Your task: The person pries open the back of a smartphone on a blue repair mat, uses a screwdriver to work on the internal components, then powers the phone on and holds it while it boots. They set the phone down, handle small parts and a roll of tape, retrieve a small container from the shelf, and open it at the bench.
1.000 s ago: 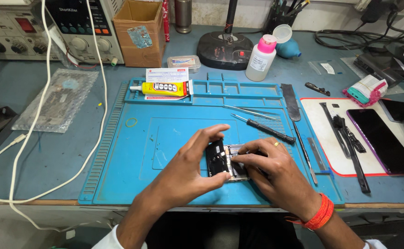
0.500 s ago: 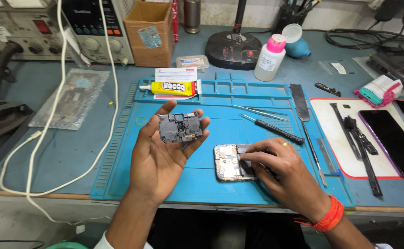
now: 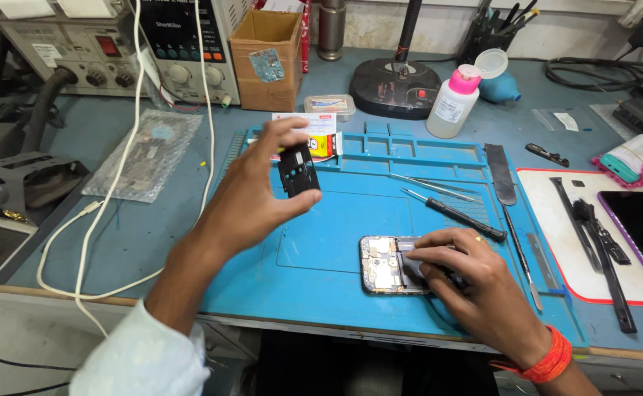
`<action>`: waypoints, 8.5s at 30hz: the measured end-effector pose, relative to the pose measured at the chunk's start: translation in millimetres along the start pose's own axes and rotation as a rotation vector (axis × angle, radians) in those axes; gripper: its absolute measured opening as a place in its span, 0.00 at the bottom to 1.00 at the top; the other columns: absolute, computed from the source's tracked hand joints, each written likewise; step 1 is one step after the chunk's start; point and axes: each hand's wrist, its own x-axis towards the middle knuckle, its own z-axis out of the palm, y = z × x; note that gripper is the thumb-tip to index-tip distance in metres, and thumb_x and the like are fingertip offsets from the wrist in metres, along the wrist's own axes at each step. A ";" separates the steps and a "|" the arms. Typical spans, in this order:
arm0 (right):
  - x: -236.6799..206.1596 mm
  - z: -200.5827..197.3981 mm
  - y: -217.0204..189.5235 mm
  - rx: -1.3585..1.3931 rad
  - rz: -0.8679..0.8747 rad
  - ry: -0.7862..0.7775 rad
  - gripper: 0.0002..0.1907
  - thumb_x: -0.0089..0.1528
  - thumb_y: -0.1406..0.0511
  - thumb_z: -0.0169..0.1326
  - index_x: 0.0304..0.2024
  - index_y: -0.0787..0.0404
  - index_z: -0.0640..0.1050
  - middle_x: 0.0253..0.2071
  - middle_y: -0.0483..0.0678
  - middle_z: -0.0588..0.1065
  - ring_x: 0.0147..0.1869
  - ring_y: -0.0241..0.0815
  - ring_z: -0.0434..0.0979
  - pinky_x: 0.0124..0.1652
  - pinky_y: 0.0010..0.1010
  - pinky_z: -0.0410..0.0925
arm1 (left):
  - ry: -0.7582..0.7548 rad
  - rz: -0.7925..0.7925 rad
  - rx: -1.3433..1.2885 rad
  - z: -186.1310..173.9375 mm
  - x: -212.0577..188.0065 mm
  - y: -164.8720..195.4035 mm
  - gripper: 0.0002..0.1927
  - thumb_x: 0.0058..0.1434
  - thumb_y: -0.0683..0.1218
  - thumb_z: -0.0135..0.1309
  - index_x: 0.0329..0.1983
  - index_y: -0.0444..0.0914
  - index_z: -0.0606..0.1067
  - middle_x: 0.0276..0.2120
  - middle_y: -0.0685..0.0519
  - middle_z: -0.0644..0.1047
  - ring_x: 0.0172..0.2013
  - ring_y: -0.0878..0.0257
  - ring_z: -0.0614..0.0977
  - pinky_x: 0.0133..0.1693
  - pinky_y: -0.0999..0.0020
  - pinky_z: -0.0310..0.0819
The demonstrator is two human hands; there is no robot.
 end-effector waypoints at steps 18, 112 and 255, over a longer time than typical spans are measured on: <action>-0.3 1.0 4.1 0.005 0.043 0.045 0.13 0.56 0.71 0.59 0.44 0.60 0.83 0.48 0.48 0.79 0.54 0.46 0.78 0.50 0.37 0.71 | -0.061 -0.309 0.747 37.1 22.6 -34.6 0.42 0.54 0.62 0.65 0.64 0.36 0.64 0.47 0.35 0.74 0.49 0.41 0.77 0.50 0.45 0.69; 3.9 -41.4 22.1 -0.060 0.072 -0.304 0.42 0.49 0.56 0.70 0.63 0.58 0.71 0.62 0.53 0.69 0.67 0.52 0.68 0.61 0.42 0.65 | -0.174 0.097 0.102 79.9 -51.7 29.9 0.36 0.56 0.57 0.63 0.65 0.40 0.70 0.58 0.46 0.75 0.61 0.49 0.72 0.63 0.51 0.58; 2.4 -4.1 -2.2 0.199 0.482 0.091 0.19 0.58 0.66 0.61 0.53 0.61 0.80 0.37 0.46 0.80 0.38 0.34 0.79 0.40 0.26 0.72 | -0.132 -0.124 0.001 84.7 -51.9 62.7 0.11 0.52 0.44 0.65 0.37 0.37 0.82 0.48 0.47 0.74 0.50 0.51 0.75 0.50 0.55 0.68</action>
